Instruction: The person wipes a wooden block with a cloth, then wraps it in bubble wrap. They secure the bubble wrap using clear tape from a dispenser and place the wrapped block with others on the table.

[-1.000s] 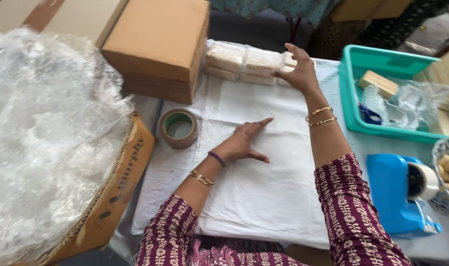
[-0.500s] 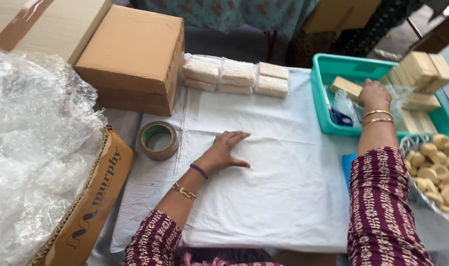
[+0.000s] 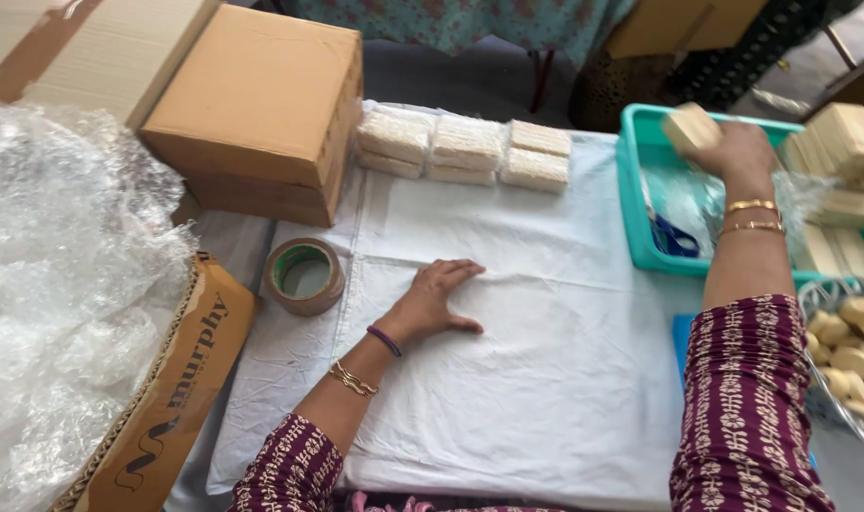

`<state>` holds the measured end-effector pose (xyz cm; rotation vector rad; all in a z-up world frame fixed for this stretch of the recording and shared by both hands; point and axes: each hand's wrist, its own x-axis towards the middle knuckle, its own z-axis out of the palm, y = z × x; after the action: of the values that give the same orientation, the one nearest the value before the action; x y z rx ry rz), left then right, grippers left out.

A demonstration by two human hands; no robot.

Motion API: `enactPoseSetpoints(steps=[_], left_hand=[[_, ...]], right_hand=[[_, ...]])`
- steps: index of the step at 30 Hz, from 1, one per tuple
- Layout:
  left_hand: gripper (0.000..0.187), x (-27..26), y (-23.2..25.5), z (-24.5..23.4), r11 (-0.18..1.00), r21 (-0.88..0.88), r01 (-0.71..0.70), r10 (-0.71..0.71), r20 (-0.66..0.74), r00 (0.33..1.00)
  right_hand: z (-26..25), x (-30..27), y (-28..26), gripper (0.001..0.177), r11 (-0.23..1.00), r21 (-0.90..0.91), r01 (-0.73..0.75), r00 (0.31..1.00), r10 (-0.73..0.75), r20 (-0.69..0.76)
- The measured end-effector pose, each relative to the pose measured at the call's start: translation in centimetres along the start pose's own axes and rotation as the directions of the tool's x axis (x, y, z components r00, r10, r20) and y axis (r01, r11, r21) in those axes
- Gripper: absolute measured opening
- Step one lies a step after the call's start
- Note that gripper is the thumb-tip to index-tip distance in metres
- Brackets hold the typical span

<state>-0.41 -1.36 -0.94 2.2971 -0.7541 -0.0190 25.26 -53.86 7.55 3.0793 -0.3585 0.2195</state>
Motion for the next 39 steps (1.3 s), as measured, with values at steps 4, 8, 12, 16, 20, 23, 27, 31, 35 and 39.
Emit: enactPoseSetpoints(steps=[4,8,12,16,20,23,27,31,35,39], left_hand=[[0.103,0.2,-1.4,1.0,0.990,-0.138,-0.021,0.017,-0.032,0.999],[0.114,0.2,-0.1,1.2,0.976,-0.202,-0.077,0.038,-0.191,0.981],[0.101,-0.2,3.0,2.3,0.976,0.066,-0.207,0.213,-0.102,0.972],[0.088,-0.8,5.7,0.4,0.991,0.070,-0.110,0.107,0.044,0.993],[0.075,-0.8,5.9,-0.1,0.989,0.137,-0.060,0.051,0.067,0.996],[0.071,-0.8,6.0,-0.5,0.993,0.098,-0.069,0.065,0.042,0.997],[0.065,-0.7,5.4,-0.5,0.993,0.013,-0.120,0.121,-0.074,0.990],[0.069,-0.5,4.8,-0.6,0.988,-0.032,-0.150,0.143,-0.164,0.976],[0.071,-0.2,3.8,0.1,0.991,-0.064,-0.118,0.104,-0.181,0.978],[0.082,-0.6,4.8,-0.6,0.994,-0.112,-0.002,-0.009,-0.098,0.995]], right_hand=[[-7.5,-10.3,-8.1,0.068,0.945,0.227,0.234,0.937,-0.282,0.207],[-11.1,-18.6,-13.6,0.060,0.757,0.481,0.443,0.730,-0.616,0.296],[-9.2,-16.8,-8.9,0.035,0.957,0.032,0.289,0.952,-0.291,0.099],[0.1,-8.8,4.9,0.027,0.958,-0.286,0.021,0.993,0.013,0.116],[2.9,-8.6,9.6,0.040,0.949,-0.264,-0.173,0.901,0.261,0.347],[2.4,-9.7,8.8,0.051,0.946,-0.210,-0.245,0.849,0.314,0.425],[-2.6,-10.5,6.3,0.052,0.957,-0.092,-0.274,0.915,0.289,0.282],[-6.4,-11.2,6.1,0.035,0.979,0.135,-0.154,0.975,0.173,-0.139],[-9.3,-12.8,5.7,0.016,0.863,0.484,0.142,0.760,0.218,-0.612],[-12.5,-16.8,1.5,0.008,0.555,0.653,0.515,0.625,0.278,-0.729]])
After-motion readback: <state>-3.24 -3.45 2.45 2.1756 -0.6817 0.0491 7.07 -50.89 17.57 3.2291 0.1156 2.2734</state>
